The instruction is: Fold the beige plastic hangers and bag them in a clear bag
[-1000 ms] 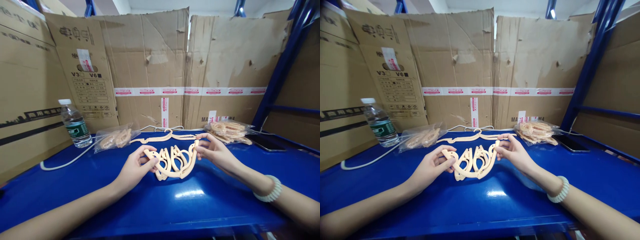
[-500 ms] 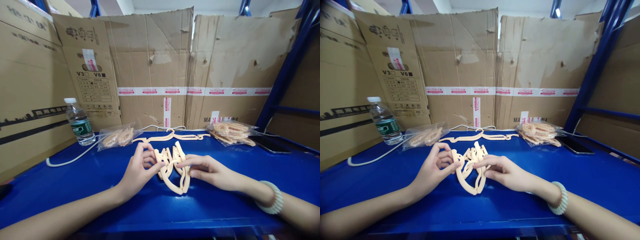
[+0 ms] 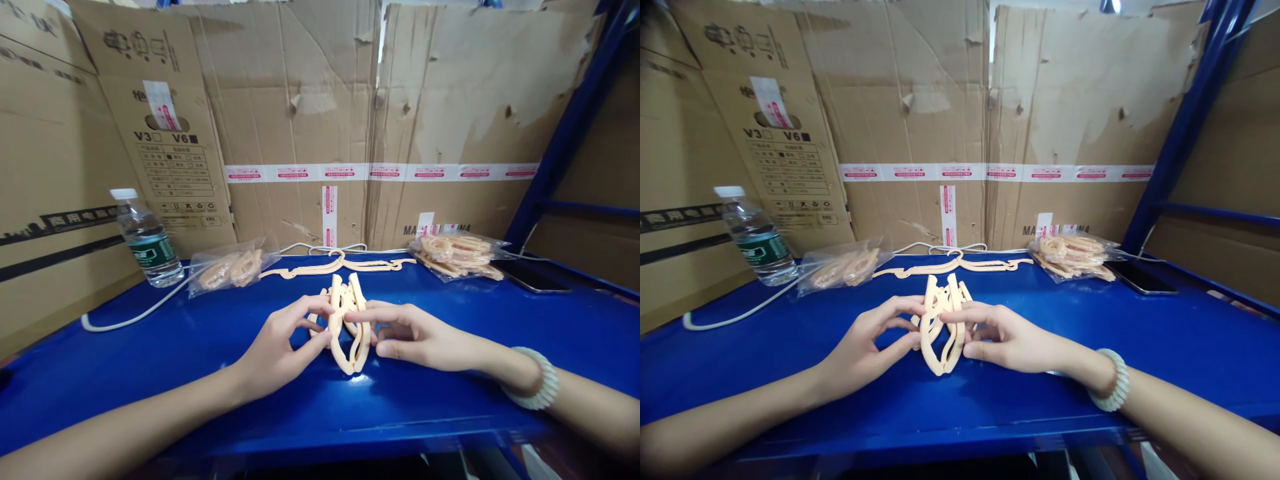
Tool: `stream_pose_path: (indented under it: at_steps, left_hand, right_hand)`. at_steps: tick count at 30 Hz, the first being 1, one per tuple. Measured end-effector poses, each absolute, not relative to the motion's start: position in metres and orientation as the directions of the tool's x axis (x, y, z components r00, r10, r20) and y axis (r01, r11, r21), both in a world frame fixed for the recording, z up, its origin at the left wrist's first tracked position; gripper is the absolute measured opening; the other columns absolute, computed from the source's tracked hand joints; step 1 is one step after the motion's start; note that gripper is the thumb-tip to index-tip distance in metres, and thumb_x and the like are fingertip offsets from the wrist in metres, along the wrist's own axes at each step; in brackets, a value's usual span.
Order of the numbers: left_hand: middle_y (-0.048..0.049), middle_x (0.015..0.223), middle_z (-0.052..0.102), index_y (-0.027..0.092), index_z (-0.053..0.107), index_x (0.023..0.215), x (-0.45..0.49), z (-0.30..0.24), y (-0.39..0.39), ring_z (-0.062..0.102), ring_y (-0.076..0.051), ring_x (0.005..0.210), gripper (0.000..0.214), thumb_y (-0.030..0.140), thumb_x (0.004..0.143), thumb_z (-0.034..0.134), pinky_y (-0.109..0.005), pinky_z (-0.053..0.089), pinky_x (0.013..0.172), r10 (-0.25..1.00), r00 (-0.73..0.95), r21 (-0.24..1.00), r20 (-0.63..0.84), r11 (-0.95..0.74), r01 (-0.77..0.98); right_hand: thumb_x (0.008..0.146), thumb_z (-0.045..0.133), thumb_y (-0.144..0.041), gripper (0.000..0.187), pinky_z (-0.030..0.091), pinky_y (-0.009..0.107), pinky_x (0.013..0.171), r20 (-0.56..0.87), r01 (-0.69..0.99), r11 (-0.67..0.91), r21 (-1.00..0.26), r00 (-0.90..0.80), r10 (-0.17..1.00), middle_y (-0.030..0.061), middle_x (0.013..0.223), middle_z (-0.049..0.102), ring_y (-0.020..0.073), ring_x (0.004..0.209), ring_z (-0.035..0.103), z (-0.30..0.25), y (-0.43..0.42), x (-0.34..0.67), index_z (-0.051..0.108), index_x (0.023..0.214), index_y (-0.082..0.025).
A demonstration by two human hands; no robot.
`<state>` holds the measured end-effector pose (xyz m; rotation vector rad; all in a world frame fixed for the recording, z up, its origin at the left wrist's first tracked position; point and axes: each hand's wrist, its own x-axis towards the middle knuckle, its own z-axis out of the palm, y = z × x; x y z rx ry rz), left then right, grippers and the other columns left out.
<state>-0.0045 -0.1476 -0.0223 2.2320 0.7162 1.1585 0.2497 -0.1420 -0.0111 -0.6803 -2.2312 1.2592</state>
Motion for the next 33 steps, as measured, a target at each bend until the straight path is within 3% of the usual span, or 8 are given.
stream_pose_path:
  at_steps: [4, 8, 12, 18, 23, 26, 30, 33]
  left_hand:
    - [-0.0091, 0.122, 0.06, 0.02, 0.052, 0.125, -0.005, -0.021, -0.151, 0.064, -0.019, 0.101, 0.037, 0.016, 0.088, 0.056, -0.031, 0.057, 0.084, 0.65, 0.59, 0.719, 0.48, -0.676, 0.16]
    - [-0.0085, 0.109, 0.065, 0.018, 0.047, 0.129, -0.007, -0.02, -0.15, 0.065, -0.019, 0.098, 0.045, 0.02, 0.086, 0.061, -0.035, 0.055, 0.089, 0.743, 0.599, 0.884, 0.299, -0.452, 0.121]
    - [-0.0078, 0.108, 0.066, 0.019, 0.043, 0.131, -0.009, -0.018, -0.148, 0.064, -0.02, 0.103, 0.05, 0.021, 0.084, 0.062, -0.039, 0.051, 0.096, 0.77, 0.607, 0.948, 0.198, -0.308, 0.082]
    - [-0.0096, 0.119, 0.062, 0.021, 0.037, 0.138, -0.009, -0.019, -0.154, 0.062, -0.021, 0.105, 0.06, 0.017, 0.083, 0.06, -0.039, 0.051, 0.094, 0.718, 0.644, 0.858, 0.264, -0.48, 0.184]
    - [-0.0112, 0.15, 0.036, 0.026, 0.025, 0.147, -0.014, -0.023, -0.156, 0.039, -0.029, 0.134, 0.076, 0.018, 0.081, 0.062, -0.049, 0.034, 0.11, 0.688, 0.639, 0.642, 0.343, -0.669, 0.376]
    - [-0.0106, 0.149, 0.038, 0.026, 0.028, 0.146, -0.016, -0.023, -0.157, 0.037, -0.029, 0.135, 0.073, 0.018, 0.081, 0.061, -0.05, 0.033, 0.111, 0.646, 0.661, 0.577, 0.382, -0.725, 0.375]
    - [-0.0088, 0.149, 0.039, 0.027, 0.036, 0.142, -0.014, -0.021, -0.157, 0.035, -0.03, 0.137, 0.068, 0.016, 0.08, 0.062, -0.051, 0.031, 0.112, 0.613, 0.669, 0.566, 0.421, -0.754, 0.334]
    - [-0.0098, 0.146, 0.043, 0.026, 0.039, 0.14, -0.014, -0.02, -0.156, 0.046, -0.029, 0.129, 0.063, 0.016, 0.082, 0.059, -0.046, 0.042, 0.106, 0.66, 0.628, 0.65, 0.413, -0.696, 0.304]
  right_hand:
    - [0.089, 0.062, -0.033, 0.049, 0.05, 0.04, 0.092, 0.189, 0.131, 0.441, -0.888, -0.769, 0.61, 0.0087, 0.141, 0.045, 0.0231, 0.112, 0.056, -0.012, -0.142, 0.25, 0.05, 0.136, -0.029]
    - [0.09, 0.061, -0.032, 0.044, 0.045, 0.042, 0.099, 0.189, 0.129, 0.427, -0.895, -0.757, 0.625, 0.0087, 0.137, 0.048, 0.0227, 0.116, 0.054, -0.012, -0.142, 0.25, 0.053, 0.133, -0.027]
    - [0.089, 0.062, -0.034, 0.041, 0.044, 0.04, 0.1, 0.227, 0.098, 0.43, -0.897, -0.734, 0.64, 0.009, 0.136, 0.048, 0.0233, 0.121, 0.05, -0.013, -0.141, 0.251, 0.056, 0.129, -0.025]
    - [0.091, 0.059, -0.034, 0.037, 0.046, 0.041, 0.097, 0.183, 0.117, 0.407, -0.906, -0.757, 0.627, 0.0094, 0.13, 0.054, 0.0226, 0.113, 0.057, -0.009, -0.144, 0.252, 0.057, 0.127, -0.024]
    - [0.094, 0.054, -0.035, 0.034, 0.044, 0.043, 0.1, 0.197, 0.139, 0.437, -0.889, -0.746, 0.637, 0.0089, 0.128, 0.056, 0.0232, 0.116, 0.054, -0.006, -0.146, 0.254, 0.058, 0.125, -0.023]
    - [0.094, 0.054, -0.034, 0.034, 0.043, 0.044, 0.101, 0.203, 0.148, 0.454, -0.879, -0.745, 0.635, 0.0089, 0.132, 0.054, 0.0237, 0.119, 0.052, -0.005, -0.146, 0.254, 0.057, 0.127, -0.024]
    - [0.094, 0.053, -0.033, 0.035, 0.04, 0.043, 0.104, 0.21, 0.157, 0.476, -0.865, -0.749, 0.629, 0.0081, 0.14, 0.047, 0.024, 0.125, 0.047, -0.004, -0.147, 0.255, 0.057, 0.128, -0.025]
    - [0.094, 0.054, -0.033, 0.035, 0.044, 0.04, 0.1, 0.218, 0.135, 0.454, -0.881, -0.736, 0.641, 0.0081, 0.136, 0.05, 0.0218, 0.117, 0.053, -0.005, -0.145, 0.257, 0.056, 0.127, -0.024]
